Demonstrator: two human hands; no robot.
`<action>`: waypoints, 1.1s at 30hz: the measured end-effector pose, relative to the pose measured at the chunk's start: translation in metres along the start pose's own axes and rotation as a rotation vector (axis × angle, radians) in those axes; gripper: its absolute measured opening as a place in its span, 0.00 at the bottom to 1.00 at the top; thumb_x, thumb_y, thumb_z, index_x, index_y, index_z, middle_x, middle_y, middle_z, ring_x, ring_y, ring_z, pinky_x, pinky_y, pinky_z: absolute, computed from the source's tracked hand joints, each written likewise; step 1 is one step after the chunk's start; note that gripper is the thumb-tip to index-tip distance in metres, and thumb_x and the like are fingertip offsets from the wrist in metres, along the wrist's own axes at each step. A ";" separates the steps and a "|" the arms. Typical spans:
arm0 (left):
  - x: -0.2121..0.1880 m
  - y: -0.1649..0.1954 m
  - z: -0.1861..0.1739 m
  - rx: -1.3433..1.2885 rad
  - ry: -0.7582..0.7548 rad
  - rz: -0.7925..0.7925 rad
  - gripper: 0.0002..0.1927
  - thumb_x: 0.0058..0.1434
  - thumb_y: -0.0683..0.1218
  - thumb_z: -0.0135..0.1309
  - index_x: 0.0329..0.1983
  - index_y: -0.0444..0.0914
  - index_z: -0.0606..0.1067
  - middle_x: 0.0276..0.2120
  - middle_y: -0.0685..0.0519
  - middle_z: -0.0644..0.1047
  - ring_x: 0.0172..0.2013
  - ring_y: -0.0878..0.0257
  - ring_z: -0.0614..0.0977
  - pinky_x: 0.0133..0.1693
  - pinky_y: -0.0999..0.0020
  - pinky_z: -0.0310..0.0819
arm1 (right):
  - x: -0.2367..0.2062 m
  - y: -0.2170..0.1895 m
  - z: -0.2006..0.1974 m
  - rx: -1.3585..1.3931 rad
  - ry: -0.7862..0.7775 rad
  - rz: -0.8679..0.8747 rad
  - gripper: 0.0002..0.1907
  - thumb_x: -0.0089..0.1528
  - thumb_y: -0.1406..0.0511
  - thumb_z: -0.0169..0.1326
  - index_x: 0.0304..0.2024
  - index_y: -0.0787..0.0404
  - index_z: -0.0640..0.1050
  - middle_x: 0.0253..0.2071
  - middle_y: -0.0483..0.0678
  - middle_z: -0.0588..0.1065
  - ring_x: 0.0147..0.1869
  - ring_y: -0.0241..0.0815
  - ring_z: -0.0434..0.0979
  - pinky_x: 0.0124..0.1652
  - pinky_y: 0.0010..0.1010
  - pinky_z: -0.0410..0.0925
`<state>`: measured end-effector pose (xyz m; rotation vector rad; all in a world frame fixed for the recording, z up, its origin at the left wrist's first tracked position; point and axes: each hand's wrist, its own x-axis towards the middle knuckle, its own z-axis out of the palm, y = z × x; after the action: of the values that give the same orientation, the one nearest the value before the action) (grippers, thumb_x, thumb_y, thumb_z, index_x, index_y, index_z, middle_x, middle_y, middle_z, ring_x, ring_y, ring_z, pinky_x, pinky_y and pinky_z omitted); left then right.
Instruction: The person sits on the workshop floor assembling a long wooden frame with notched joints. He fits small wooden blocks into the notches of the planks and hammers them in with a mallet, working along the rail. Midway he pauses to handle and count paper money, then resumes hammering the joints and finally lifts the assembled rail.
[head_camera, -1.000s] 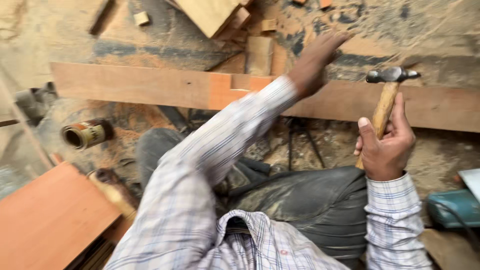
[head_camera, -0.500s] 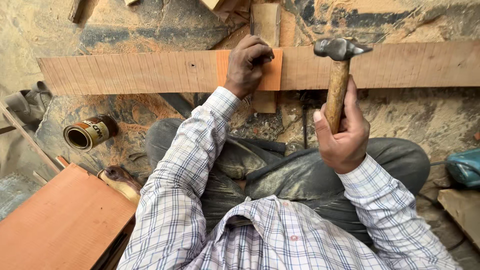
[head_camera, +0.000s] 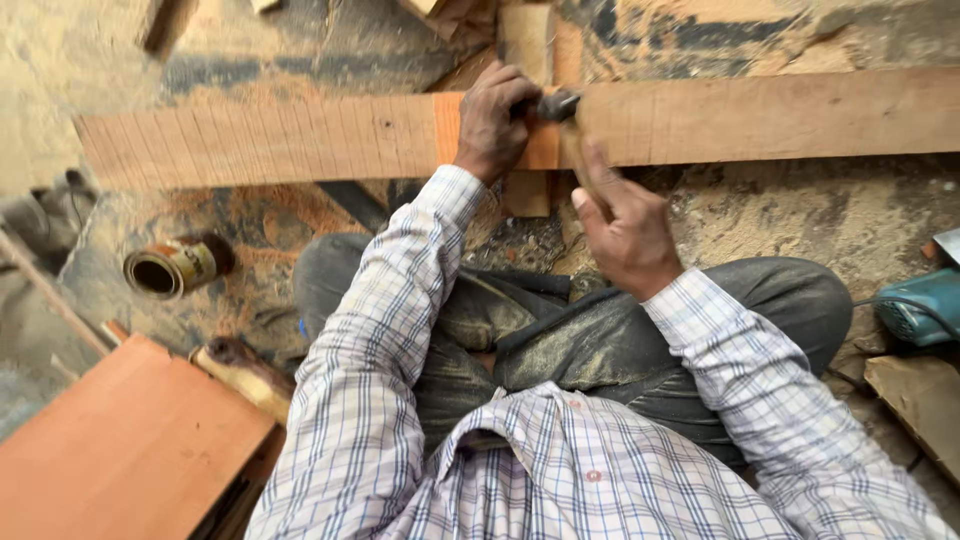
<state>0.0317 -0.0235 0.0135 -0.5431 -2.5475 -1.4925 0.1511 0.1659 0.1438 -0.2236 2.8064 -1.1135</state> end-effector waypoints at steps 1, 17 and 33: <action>-0.001 -0.001 0.000 -0.007 -0.008 -0.013 0.05 0.52 0.33 0.56 0.29 0.36 0.77 0.30 0.51 0.77 0.37 0.53 0.77 0.39 0.58 0.72 | -0.001 0.000 0.001 -0.022 -0.050 0.022 0.31 0.71 0.64 0.53 0.76 0.61 0.62 0.23 0.52 0.71 0.23 0.43 0.71 0.26 0.38 0.67; 0.003 -0.028 -0.017 -0.078 0.049 0.238 0.06 0.56 0.34 0.55 0.36 0.36 0.76 0.37 0.48 0.79 0.42 0.47 0.78 0.44 0.58 0.74 | -0.009 -0.007 0.000 -0.012 0.106 0.010 0.27 0.70 0.65 0.56 0.69 0.67 0.68 0.27 0.56 0.72 0.28 0.50 0.74 0.32 0.40 0.66; -0.031 -0.138 -0.083 0.880 -0.058 -0.454 0.22 0.71 0.60 0.43 0.34 0.42 0.79 0.33 0.44 0.79 0.38 0.48 0.80 0.42 0.47 0.71 | -0.011 -0.017 -0.013 0.013 0.264 -0.060 0.23 0.74 0.58 0.54 0.63 0.70 0.74 0.26 0.49 0.70 0.27 0.38 0.68 0.30 0.36 0.63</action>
<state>0.0034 -0.1637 -0.0663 0.1294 -3.1144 -0.2781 0.1618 0.1648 0.1655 -0.1718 3.0382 -1.2588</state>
